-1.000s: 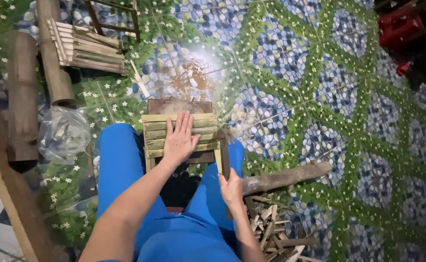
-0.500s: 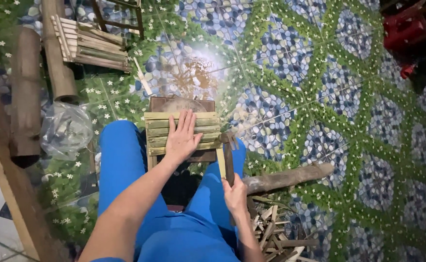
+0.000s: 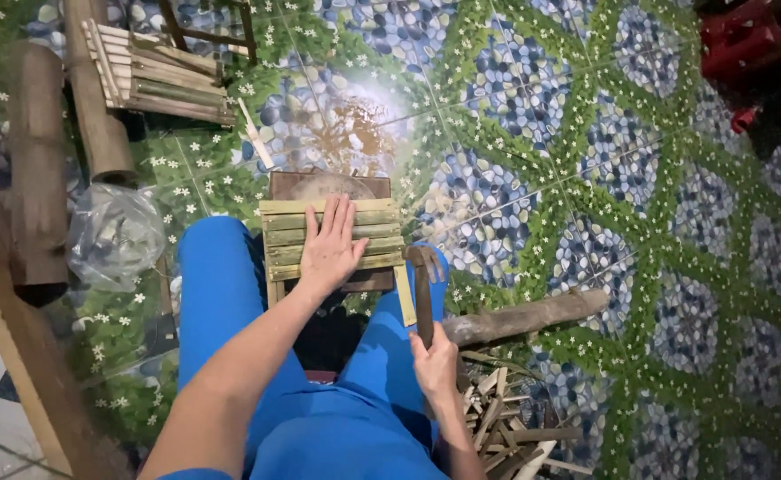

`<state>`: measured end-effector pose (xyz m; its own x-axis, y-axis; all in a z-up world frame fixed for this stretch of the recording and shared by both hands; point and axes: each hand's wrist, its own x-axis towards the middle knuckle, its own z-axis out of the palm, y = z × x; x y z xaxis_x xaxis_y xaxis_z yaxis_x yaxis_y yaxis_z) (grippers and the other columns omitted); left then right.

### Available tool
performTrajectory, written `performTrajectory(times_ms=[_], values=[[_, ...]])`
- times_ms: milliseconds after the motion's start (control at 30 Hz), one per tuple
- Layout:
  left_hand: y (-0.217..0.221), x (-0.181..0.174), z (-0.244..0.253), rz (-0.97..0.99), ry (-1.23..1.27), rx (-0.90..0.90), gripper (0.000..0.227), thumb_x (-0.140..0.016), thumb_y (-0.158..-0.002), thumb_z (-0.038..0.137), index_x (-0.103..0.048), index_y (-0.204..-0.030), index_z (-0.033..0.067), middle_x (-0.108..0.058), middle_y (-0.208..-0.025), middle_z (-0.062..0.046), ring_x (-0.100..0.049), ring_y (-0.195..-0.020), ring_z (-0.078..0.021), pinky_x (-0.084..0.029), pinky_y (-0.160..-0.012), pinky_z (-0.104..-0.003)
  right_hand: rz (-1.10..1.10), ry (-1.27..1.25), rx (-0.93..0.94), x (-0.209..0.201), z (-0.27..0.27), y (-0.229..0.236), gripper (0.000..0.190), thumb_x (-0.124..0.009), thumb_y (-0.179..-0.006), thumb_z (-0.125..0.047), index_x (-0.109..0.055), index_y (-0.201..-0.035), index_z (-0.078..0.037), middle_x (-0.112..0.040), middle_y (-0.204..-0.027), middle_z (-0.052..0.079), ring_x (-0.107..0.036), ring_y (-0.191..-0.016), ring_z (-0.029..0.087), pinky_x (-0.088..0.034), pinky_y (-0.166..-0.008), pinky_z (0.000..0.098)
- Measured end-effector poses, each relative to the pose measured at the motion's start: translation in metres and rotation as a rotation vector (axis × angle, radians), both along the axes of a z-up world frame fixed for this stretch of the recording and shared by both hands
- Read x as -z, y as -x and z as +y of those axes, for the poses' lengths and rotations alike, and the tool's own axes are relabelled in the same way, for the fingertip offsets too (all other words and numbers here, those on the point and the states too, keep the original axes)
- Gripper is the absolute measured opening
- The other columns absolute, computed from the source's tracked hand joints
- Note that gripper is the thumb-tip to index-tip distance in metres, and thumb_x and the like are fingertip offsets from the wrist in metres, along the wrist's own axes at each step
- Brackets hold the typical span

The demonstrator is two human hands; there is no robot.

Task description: The person assembles a small wooden stool by hammering nails into the seat slats. They hold the stool on their lap and use a hammer to secure the pieces together.

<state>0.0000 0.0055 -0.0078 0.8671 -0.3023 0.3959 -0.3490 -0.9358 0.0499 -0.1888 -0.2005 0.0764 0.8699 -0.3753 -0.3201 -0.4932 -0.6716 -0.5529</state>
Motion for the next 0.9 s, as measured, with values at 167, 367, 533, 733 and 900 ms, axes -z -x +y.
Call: performTrajectory(times_ms=[167,367,533,733,900], values=[[-0.001,0.007,-0.002,0.018,0.044,0.017,0.077,-0.039,-0.108,0.059,-0.037,-0.161,0.0037,-0.033,-0.169,-0.011,-0.026,-0.158,-0.0317,-0.017,-0.127,-0.064,0.028,-0.057,-0.006,0.012,-0.002,0.001,0.022,-0.068,-0.094,-0.028,-0.069,-0.106,-0.01,-0.066,-0.069,0.008,-0.059,-0.061,0.023,-0.045,-0.055,0.041],[0.001,0.001,0.0,0.04,0.053,0.028,0.076,-0.042,-0.107,0.057,-0.038,-0.161,0.004,-0.033,-0.169,-0.011,-0.027,-0.157,-0.0316,-0.019,-0.126,-0.063,0.024,-0.049,-0.003,0.031,-0.01,0.005,0.02,-0.068,-0.095,-0.029,-0.065,-0.105,-0.011,-0.064,-0.07,0.009,-0.06,-0.062,0.026,-0.044,-0.056,0.0426],[0.001,0.005,-0.001,-0.002,-0.043,-0.028,0.076,-0.032,-0.107,0.062,-0.039,-0.162,0.009,-0.033,-0.17,-0.007,-0.025,-0.159,-0.0285,-0.016,-0.128,-0.061,0.05,-0.042,-0.015,0.033,-0.011,0.002,0.02,-0.068,-0.094,-0.026,-0.065,-0.102,-0.008,-0.07,-0.077,0.012,-0.065,-0.069,0.028,-0.049,-0.062,0.0449],[0.0,0.005,-0.002,-0.02,0.029,-0.007,0.075,-0.038,-0.106,0.059,-0.041,-0.16,0.0076,-0.038,-0.167,-0.007,-0.03,-0.157,-0.0281,-0.019,-0.127,-0.06,0.079,-0.056,0.006,0.037,-0.011,0.0,0.02,-0.066,-0.096,-0.027,-0.064,-0.104,-0.009,-0.069,-0.076,0.013,-0.065,-0.068,0.03,-0.047,-0.06,0.0455],[0.005,0.015,-0.012,-0.08,0.006,-0.057,0.074,-0.034,-0.105,0.062,-0.044,-0.159,0.0117,-0.038,-0.167,-0.008,-0.029,-0.157,-0.0318,-0.02,-0.126,-0.064,0.08,-0.032,-0.03,0.043,-0.012,0.001,0.021,-0.064,-0.097,-0.031,-0.063,-0.104,-0.012,-0.07,-0.079,0.013,-0.067,-0.07,0.033,-0.046,-0.059,0.0442]])
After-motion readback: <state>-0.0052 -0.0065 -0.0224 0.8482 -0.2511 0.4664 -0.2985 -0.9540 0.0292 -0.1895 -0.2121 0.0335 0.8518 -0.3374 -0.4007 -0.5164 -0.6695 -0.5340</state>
